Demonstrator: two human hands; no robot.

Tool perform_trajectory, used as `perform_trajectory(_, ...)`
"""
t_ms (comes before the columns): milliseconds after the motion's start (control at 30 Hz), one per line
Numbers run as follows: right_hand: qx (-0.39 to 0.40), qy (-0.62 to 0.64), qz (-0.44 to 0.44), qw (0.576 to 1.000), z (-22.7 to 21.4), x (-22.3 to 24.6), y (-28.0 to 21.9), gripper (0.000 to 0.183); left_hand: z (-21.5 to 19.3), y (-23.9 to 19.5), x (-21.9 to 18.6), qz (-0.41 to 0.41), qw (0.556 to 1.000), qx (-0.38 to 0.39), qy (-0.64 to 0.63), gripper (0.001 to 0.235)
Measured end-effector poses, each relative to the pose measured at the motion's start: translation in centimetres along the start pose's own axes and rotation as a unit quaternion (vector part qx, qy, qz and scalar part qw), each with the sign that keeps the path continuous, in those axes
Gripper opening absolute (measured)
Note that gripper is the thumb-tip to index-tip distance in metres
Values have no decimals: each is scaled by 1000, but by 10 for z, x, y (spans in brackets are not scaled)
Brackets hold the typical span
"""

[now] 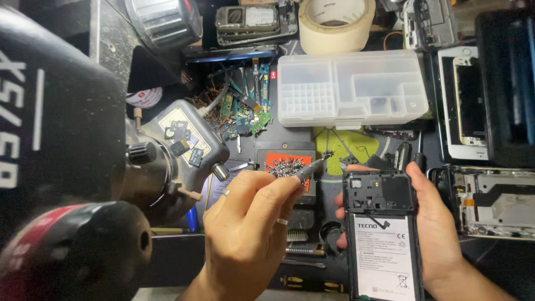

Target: The person uses a precision screwdriver to remove screws from the back of a disassembled smartphone, then removes a small internal component and sets it aside. The person continues to remove additional screws from the device's interior.

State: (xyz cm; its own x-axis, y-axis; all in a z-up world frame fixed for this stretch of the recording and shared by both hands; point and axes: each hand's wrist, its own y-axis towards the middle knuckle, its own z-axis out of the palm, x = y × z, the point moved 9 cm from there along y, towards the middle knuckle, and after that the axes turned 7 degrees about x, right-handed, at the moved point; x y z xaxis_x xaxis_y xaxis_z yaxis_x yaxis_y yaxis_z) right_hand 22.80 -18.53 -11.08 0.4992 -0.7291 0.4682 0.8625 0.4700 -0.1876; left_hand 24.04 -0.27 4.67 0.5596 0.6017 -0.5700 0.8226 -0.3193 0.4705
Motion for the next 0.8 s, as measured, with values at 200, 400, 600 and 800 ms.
perform_trajectory(200, -27, -22, 9, 999, -15, -9, 13, 74, 6, -3, 16, 3, 999, 30, 11, 28)
perform_trajectory(400, -44, -41, 10, 998, -20, -20, 21, 75, 5, -9, 31, 8, 998, 46, -31, 21)
perform_trajectory(600, -39, -42, 10, 998, -17, -27, 25, 76, 1, -14, 35, 19, 997, 52, -48, 19)
perform_trajectory(800, -48, -53, 19, 997, -12, -35, 28, 76, -11, -15, 38, 24, 997, 45, -53, 19)
